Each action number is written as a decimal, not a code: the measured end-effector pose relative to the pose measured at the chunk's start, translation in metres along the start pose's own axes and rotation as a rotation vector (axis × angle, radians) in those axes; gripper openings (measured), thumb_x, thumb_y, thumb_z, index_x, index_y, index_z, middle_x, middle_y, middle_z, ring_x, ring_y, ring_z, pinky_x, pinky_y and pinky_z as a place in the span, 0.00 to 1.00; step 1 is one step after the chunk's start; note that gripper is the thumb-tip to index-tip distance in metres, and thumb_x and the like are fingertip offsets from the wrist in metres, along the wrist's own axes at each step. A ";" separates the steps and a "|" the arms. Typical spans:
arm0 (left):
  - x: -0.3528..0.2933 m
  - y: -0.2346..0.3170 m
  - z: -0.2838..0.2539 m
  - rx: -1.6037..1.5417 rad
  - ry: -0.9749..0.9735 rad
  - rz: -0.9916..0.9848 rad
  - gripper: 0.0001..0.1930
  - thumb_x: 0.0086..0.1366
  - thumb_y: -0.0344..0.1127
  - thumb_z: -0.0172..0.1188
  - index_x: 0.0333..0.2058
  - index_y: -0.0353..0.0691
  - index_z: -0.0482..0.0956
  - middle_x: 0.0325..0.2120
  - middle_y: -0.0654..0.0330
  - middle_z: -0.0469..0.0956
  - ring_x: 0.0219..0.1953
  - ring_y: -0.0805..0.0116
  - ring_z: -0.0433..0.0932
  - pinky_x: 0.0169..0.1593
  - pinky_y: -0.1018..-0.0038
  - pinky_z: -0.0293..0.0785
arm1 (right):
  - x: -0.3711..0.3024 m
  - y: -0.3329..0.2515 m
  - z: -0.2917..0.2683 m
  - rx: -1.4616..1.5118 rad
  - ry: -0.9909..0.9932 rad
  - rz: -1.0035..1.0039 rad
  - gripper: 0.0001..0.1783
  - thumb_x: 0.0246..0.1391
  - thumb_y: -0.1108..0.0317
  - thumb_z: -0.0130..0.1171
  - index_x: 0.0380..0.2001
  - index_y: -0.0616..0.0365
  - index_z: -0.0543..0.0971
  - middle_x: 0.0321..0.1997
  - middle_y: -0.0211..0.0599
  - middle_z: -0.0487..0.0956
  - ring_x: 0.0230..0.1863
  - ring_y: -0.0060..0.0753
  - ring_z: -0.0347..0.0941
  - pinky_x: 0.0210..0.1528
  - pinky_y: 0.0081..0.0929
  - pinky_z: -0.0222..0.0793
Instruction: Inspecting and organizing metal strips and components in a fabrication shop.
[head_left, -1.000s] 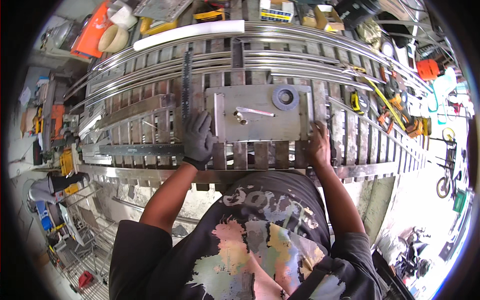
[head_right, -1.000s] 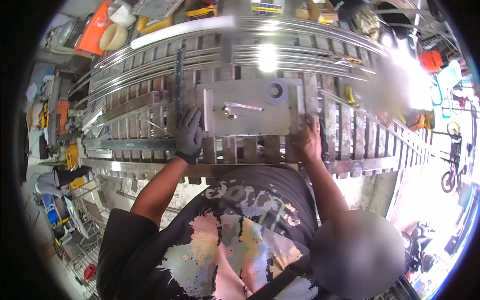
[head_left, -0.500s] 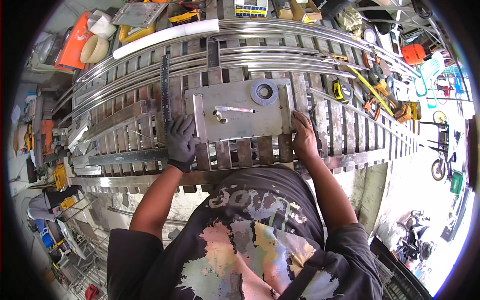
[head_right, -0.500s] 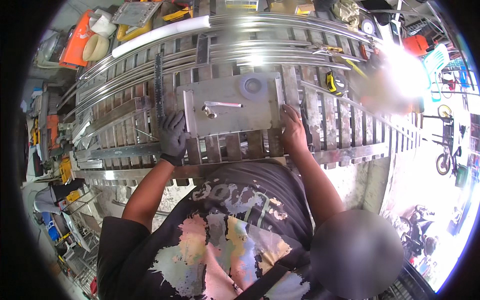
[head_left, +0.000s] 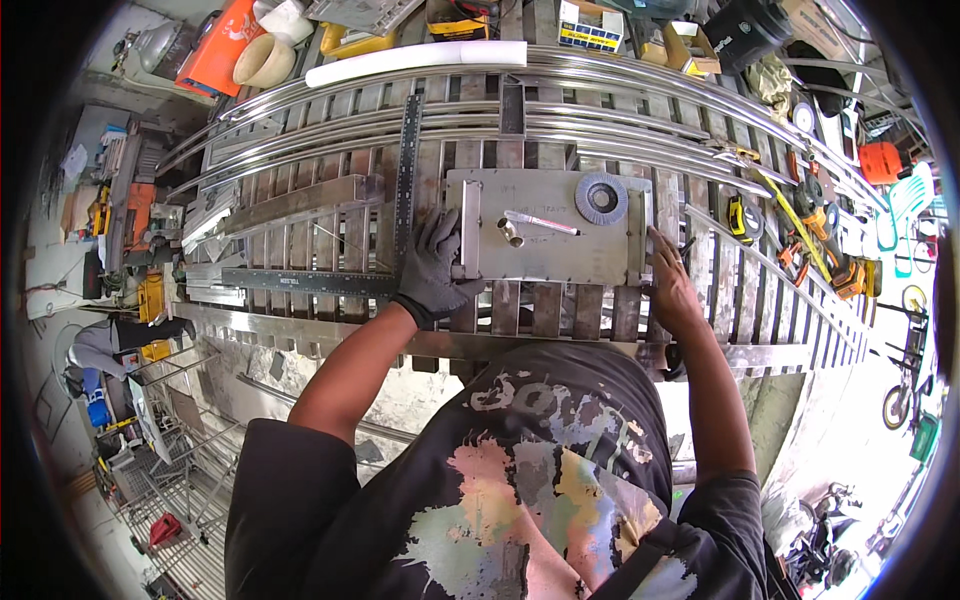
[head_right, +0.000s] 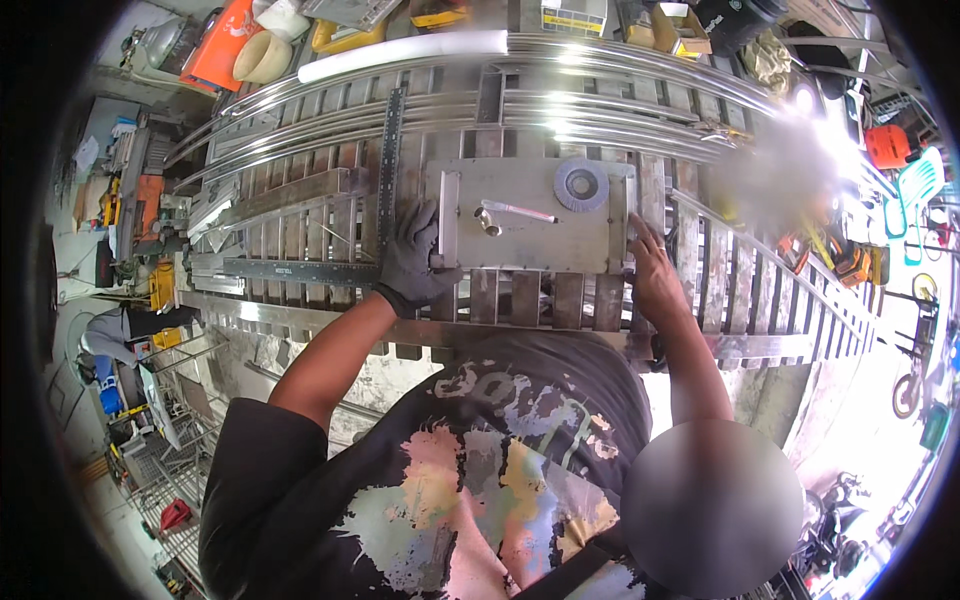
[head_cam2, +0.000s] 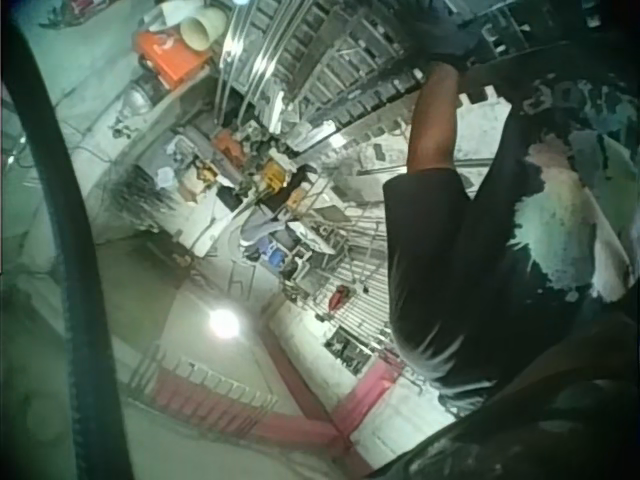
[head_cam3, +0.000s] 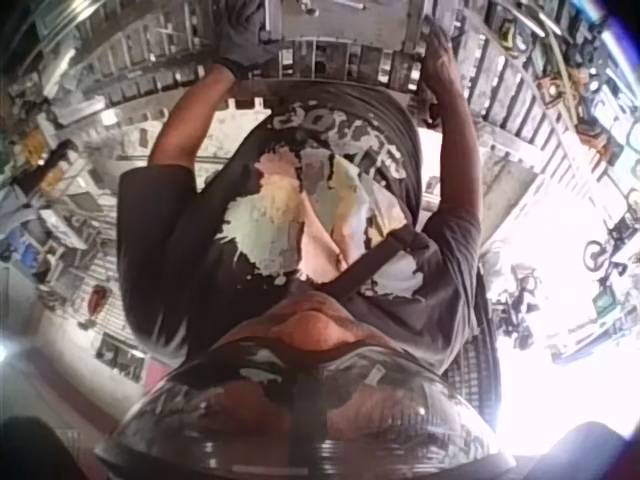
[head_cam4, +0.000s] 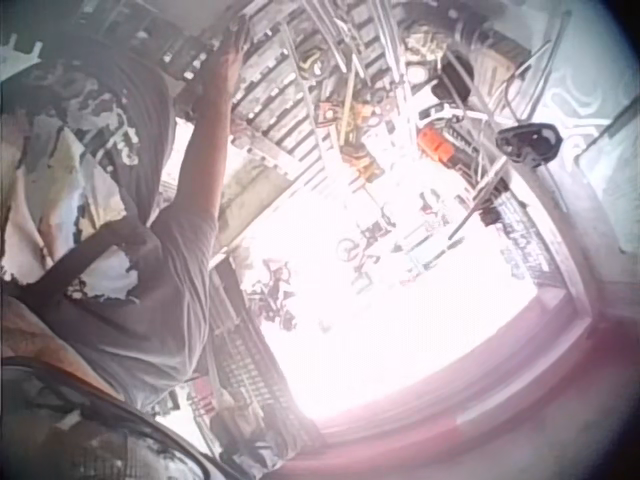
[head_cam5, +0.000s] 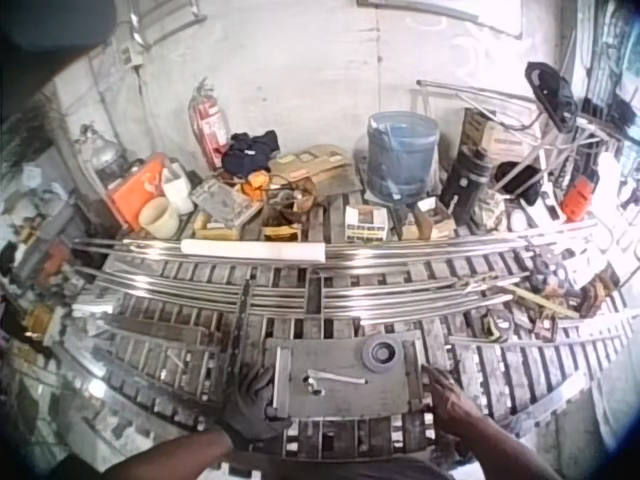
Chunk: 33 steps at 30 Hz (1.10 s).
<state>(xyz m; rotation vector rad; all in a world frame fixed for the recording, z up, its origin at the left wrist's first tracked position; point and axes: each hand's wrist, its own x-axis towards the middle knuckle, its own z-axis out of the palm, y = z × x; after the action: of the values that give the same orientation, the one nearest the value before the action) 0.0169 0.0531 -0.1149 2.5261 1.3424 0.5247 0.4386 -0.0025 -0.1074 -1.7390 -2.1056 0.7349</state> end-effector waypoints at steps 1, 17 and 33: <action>-0.001 -0.003 0.002 -0.015 0.020 0.015 0.46 0.44 0.49 0.72 0.61 0.39 0.65 0.65 0.47 0.60 0.68 0.40 0.56 0.70 0.51 0.55 | 0.002 -0.001 0.001 0.001 0.000 -0.002 0.24 0.46 0.87 0.47 0.50 0.68 0.71 0.73 0.54 0.59 0.73 0.57 0.53 0.73 0.43 0.52; 0.004 0.003 -0.007 0.012 -0.080 -0.033 0.41 0.45 0.52 0.72 0.58 0.37 0.73 0.63 0.46 0.67 0.66 0.41 0.62 0.69 0.49 0.55 | 0.002 0.003 0.001 0.074 -0.081 0.069 0.47 0.43 0.88 0.50 0.71 0.63 0.54 0.74 0.51 0.57 0.76 0.46 0.50 0.75 0.36 0.50; -0.006 -0.002 0.001 0.074 0.106 -0.057 0.40 0.50 0.59 0.68 0.54 0.38 0.70 0.62 0.48 0.66 0.65 0.44 0.62 0.68 0.47 0.53 | -0.012 -0.010 -0.002 0.072 0.016 0.158 0.32 0.45 0.87 0.48 0.58 0.64 0.67 0.73 0.51 0.59 0.71 0.55 0.57 0.69 0.42 0.61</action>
<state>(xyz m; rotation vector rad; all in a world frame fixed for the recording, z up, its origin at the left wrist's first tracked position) 0.0131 0.0492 -0.1178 2.5419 1.4935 0.6164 0.4345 -0.0151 -0.0991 -1.8811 -1.9230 0.8268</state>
